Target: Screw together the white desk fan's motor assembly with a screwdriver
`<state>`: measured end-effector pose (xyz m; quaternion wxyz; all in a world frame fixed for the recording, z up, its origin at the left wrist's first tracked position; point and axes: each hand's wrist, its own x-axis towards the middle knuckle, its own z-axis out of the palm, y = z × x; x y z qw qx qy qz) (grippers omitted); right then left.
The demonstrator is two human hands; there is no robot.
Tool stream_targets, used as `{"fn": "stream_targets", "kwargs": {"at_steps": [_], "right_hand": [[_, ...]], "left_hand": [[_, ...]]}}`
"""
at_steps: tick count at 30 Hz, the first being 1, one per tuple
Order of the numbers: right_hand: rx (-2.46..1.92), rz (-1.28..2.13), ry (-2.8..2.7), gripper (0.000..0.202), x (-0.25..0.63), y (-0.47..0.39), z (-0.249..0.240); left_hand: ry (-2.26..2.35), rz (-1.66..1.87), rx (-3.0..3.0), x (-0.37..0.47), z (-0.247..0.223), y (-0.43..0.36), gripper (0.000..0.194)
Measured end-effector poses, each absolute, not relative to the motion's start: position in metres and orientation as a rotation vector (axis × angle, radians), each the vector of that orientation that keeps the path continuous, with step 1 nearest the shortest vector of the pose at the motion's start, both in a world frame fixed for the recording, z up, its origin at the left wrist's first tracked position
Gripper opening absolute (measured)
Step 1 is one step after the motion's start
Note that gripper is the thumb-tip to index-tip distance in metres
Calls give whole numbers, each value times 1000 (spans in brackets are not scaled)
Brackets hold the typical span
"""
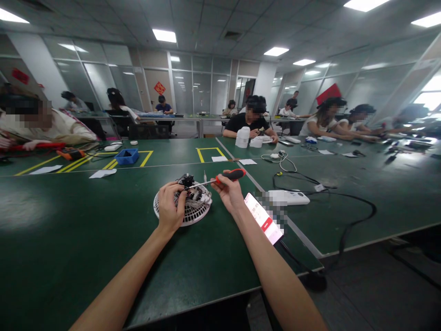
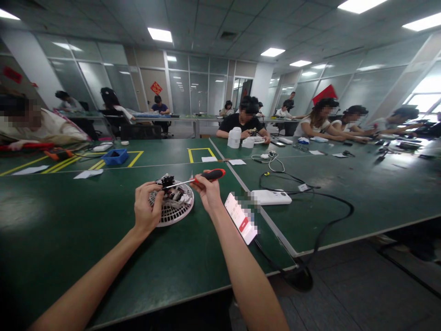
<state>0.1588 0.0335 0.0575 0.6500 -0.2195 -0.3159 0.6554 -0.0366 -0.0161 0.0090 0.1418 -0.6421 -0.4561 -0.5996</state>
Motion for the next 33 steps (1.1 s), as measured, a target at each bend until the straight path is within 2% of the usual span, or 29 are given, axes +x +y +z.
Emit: {"fn": "stream_targets", "kwargs": {"at_steps": [14,33], "right_hand": [[-441,1497,-801,57,162,24,64],[-465,1480,-796,56,159,26,63]], "left_hand": [[-1415,-1797,-1842,-36,5,-13,21],[-1396,-1738,-1804,-40,6,-10,12]]}}
